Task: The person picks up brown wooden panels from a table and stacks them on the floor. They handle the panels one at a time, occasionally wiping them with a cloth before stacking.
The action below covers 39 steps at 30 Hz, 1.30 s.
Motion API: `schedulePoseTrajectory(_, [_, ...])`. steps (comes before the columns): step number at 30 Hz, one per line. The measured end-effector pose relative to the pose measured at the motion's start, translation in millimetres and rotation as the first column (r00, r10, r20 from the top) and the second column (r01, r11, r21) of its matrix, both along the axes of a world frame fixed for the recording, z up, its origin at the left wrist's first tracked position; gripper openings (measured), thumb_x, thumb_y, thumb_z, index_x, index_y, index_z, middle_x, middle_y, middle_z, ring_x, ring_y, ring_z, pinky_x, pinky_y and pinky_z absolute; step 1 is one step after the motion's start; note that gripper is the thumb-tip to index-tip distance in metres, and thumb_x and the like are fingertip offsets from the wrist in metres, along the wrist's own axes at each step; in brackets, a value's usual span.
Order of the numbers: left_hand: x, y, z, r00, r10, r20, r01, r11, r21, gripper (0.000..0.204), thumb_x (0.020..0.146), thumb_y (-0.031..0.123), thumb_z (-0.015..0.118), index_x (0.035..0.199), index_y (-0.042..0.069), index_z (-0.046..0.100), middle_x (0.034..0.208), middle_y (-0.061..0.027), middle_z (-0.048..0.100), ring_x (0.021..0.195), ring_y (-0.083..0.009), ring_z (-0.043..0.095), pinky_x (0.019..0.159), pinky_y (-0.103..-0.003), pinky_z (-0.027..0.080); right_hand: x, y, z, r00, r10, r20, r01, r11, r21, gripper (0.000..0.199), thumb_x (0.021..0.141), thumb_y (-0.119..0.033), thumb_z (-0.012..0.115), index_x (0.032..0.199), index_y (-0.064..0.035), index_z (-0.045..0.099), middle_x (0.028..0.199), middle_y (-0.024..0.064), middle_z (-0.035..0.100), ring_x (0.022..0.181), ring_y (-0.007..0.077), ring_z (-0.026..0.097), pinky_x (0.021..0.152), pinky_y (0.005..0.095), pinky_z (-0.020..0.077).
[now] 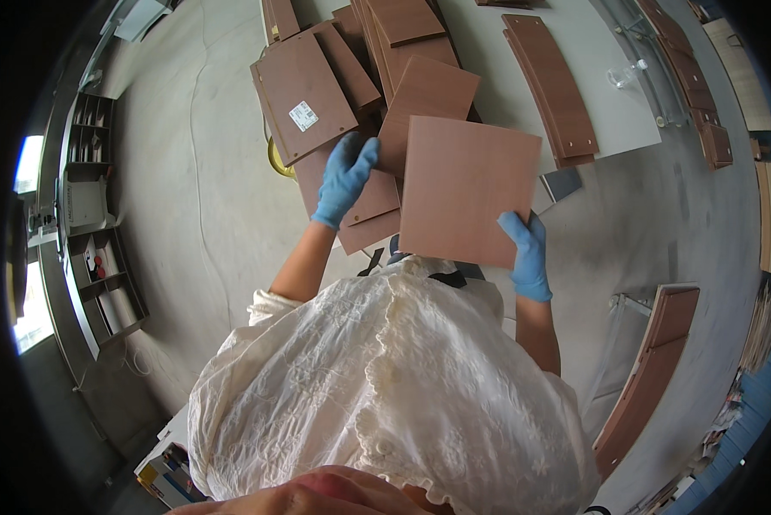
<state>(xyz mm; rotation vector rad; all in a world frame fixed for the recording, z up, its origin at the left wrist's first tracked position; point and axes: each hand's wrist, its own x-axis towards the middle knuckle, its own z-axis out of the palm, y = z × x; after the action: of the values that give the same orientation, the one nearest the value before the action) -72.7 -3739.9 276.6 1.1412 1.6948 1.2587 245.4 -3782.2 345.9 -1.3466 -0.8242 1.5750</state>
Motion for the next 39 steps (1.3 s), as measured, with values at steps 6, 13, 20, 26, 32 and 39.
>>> schedulePoseTrajectory(6, [13, 31, -26, 0.972, -0.098, 0.214, 0.172, 0.916, -0.361, 0.07, 0.088, 0.058, 0.074, 0.111, -0.008, 0.065, 0.091, -0.0129, 0.069, 0.076, -0.0193, 0.068, 0.06, -0.032, 0.055, 33, -10, -12, 0.994, -0.087, 0.059, 0.086, 0.996, 0.018, 0.046, 0.092, -0.024, 0.069, 0.126, 0.0058, 0.061, 0.113, 0.007, 0.065, 0.099, 0.0157, 0.062, 0.087, 0.0311, 0.0506])
schedulePoseTrajectory(13, [25, 26, -30, 0.927, 0.013, 0.375, 0.102, 0.953, -0.285, 0.067, 0.092, 0.054, 0.072, 0.118, -0.007, 0.064, 0.098, -0.0099, 0.07, 0.076, -0.0182, 0.068, 0.057, -0.03, 0.058, 64, 18, -25, 0.999, -0.042, 0.016, 0.041, 0.999, 0.033, 0.045, 0.091, -0.026, 0.07, 0.122, 0.0052, 0.063, 0.109, 0.0048, 0.065, 0.095, 0.0145, 0.061, 0.085, 0.0305, 0.0502])
schedulePoseTrajectory(20, [46, 15, -30, 0.833, 0.225, 0.506, -0.099, 0.959, -0.264, 0.063, 0.093, 0.049, 0.072, 0.122, -0.005, 0.059, 0.111, -0.0123, 0.066, 0.092, -0.0209, 0.072, 0.063, -0.035, 0.066, 97, 46, -32, 0.998, -0.051, 0.039, 0.05, 0.999, 0.022, 0.038, 0.091, -0.028, 0.068, 0.115, 0.0015, 0.065, 0.103, 0.0015, 0.063, 0.091, 0.0126, 0.059, 0.083, 0.0292, 0.0488])
schedulePoseTrajectory(26, [37, 13, -16, 0.984, 0.094, 0.154, -0.039, 0.943, -0.33, 0.054, 0.096, 0.047, 0.069, 0.116, -0.004, 0.065, 0.098, -0.0104, 0.07, 0.087, -0.0213, 0.071, 0.067, -0.036, 0.06, 101, 74, -36, 0.997, 0.027, 0.075, -0.028, 1.0, 0.008, 0.04, 0.091, -0.027, 0.069, 0.116, 0.0026, 0.065, 0.105, 0.0022, 0.064, 0.093, 0.0126, 0.059, 0.085, 0.0294, 0.0487])
schedulePoseTrajectory(32, [-56, 22, -1, 0.523, 0.546, -0.655, -0.499, 0.819, 0.284, 0.087, 0.084, 0.044, 0.08, 0.143, -0.011, 0.047, 0.136, -0.0302, 0.058, 0.126, -0.0411, 0.058, 0.107, -0.043, 0.047, 87, 83, -29, 0.994, 0.092, 0.065, -0.093, 0.996, 0.007, 0.041, 0.091, -0.025, 0.069, 0.12, 0.0035, 0.066, 0.108, 0.0035, 0.065, 0.096, 0.0132, 0.06, 0.088, 0.0299, 0.0487])
schedulePoseTrajectory(39, [-163, 57, -38, 0.829, 0.46, 0.319, -0.399, 0.885, -0.238, 0.064, 0.086, 0.037, 0.083, 0.12, -0.013, 0.062, 0.098, -0.0127, 0.069, 0.08, -0.0171, 0.068, 0.068, -0.031, 0.057, 67, 83, -24, 0.993, 0.102, 0.055, -0.103, 0.995, 0.005, 0.041, 0.092, -0.022, 0.067, 0.124, 0.0042, 0.065, 0.111, 0.004, 0.066, 0.098, 0.0145, 0.06, 0.09, 0.0303, 0.0487])
